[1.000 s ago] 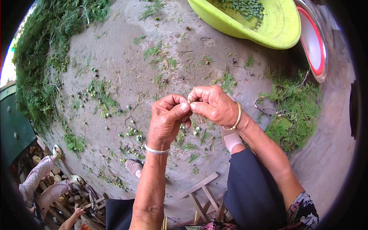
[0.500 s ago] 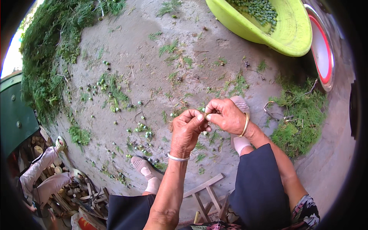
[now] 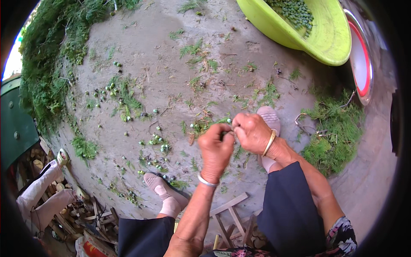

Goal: The person picks berries from cedar branches by hand, dropping them into a green bowl. After the branches are moved aside, the person gathers loose berries from the ground and adds them to the bowl.

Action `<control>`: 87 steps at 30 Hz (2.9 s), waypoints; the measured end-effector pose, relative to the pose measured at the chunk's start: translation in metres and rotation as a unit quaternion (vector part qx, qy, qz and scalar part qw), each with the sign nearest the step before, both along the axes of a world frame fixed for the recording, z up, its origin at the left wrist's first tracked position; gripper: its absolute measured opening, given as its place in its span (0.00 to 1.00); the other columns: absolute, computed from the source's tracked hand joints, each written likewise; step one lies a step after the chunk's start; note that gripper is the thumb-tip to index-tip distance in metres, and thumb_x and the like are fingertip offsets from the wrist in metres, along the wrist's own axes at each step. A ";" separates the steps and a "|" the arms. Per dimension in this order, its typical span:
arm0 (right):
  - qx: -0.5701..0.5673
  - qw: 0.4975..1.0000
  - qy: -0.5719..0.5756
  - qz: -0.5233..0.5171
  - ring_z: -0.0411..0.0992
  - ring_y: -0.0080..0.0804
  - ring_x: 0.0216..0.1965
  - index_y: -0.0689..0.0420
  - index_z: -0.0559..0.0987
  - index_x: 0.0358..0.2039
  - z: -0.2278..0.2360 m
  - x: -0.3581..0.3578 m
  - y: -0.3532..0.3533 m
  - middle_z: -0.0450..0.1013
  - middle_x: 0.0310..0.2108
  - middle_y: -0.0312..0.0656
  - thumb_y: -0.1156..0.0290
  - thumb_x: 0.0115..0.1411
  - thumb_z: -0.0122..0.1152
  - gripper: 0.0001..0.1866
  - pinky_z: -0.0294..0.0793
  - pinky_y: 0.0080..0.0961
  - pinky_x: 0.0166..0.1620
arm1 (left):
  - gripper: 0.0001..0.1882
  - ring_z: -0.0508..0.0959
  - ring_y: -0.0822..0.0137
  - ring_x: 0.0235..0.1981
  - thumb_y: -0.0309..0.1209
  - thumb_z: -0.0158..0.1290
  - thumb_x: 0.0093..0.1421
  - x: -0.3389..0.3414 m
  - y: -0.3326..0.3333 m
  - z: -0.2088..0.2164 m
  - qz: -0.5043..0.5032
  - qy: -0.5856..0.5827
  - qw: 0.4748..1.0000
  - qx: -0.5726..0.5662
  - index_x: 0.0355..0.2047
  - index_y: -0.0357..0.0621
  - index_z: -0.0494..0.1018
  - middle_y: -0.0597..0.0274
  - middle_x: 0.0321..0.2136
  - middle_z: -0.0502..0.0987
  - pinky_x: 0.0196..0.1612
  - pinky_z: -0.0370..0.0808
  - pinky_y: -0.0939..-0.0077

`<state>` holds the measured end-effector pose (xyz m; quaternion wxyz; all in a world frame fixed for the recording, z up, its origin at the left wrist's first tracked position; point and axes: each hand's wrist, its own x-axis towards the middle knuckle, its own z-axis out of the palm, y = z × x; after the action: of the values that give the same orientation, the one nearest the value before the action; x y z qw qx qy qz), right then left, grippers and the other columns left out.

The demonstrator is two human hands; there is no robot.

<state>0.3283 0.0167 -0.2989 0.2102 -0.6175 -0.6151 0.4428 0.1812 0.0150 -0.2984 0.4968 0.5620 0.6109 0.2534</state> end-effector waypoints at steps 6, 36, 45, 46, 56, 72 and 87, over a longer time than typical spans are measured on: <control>-0.038 0.986 0.011 -0.163 0.74 0.46 0.29 0.63 0.76 0.31 -0.003 0.045 0.013 0.74 0.24 0.50 0.80 0.48 0.54 0.07 0.74 0.33 0.35 | 0.06 0.75 0.68 0.19 0.24 0.50 0.55 -0.079 0.021 -0.010 0.230 -0.408 0.848 -0.247 0.32 0.36 0.74 0.56 0.24 0.76 0.22 0.75 0.76; -0.106 0.963 -0.163 -0.189 0.74 0.55 0.38 0.66 0.76 0.36 -0.012 0.073 0.003 0.74 0.33 0.59 0.73 0.52 0.57 0.12 0.73 0.42 0.42 | 0.04 0.77 0.58 0.21 0.25 0.57 0.51 0.008 -0.003 -0.096 -0.153 0.107 0.975 0.119 0.28 0.39 0.76 0.51 0.23 0.77 0.25 0.73 0.67; -0.106 0.963 -0.158 -0.190 0.74 0.56 0.37 0.66 0.77 0.35 -0.019 0.083 -0.006 0.74 0.32 0.59 0.73 0.52 0.56 0.11 0.74 0.42 0.41 | 0.05 0.75 0.68 0.18 0.21 0.48 0.52 -0.019 0.002 -0.088 -0.087 -0.020 0.986 -0.137 0.26 0.36 0.75 0.59 0.20 0.76 0.20 0.70 0.75; -0.104 0.964 -0.153 -0.192 0.74 0.56 0.36 0.66 0.77 0.35 -0.021 0.086 -0.008 0.74 0.32 0.59 0.73 0.51 0.56 0.11 0.74 0.43 0.41 | 0.06 0.73 0.73 0.17 0.21 0.48 0.52 -0.023 0.008 -0.075 -0.040 -0.094 0.970 -0.221 0.28 0.35 0.76 0.62 0.20 0.76 0.19 0.69 0.79; -0.088 0.959 -0.192 -0.187 0.73 0.56 0.35 0.58 0.75 0.27 -0.026 0.091 -0.015 0.74 0.29 0.54 0.67 0.50 0.57 0.08 0.74 0.46 0.38 | 0.05 0.75 0.50 0.21 0.22 0.52 0.48 0.063 -0.035 -0.095 -0.296 0.166 0.930 0.143 0.28 0.39 0.71 0.51 0.22 0.74 0.24 0.71 0.59; 0.051 0.978 0.198 0.036 0.75 0.32 0.28 0.64 0.77 0.40 0.167 0.014 0.014 0.76 0.26 0.46 0.66 0.44 0.66 0.22 0.73 0.28 0.34 | 0.03 0.67 0.80 0.16 0.22 0.52 0.55 0.015 0.001 0.174 0.143 -0.314 0.938 -0.028 0.31 0.38 0.72 0.67 0.21 0.73 0.17 0.60 0.86; 0.421 0.899 -0.003 -0.116 0.68 0.45 0.31 0.61 0.71 0.23 0.295 -0.072 -0.096 0.69 0.28 0.44 0.76 0.49 0.54 0.03 0.69 0.34 0.38 | 0.06 0.63 0.81 0.18 0.27 0.50 0.62 -0.034 -0.085 0.321 0.117 -0.359 0.926 -0.013 0.28 0.41 0.72 0.71 0.17 0.68 0.22 0.61 0.87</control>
<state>0.2560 -0.0793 -0.0044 0.4987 -0.5399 -0.6686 0.1128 0.1471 -0.0698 0.0230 0.6569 0.3520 0.4560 0.4866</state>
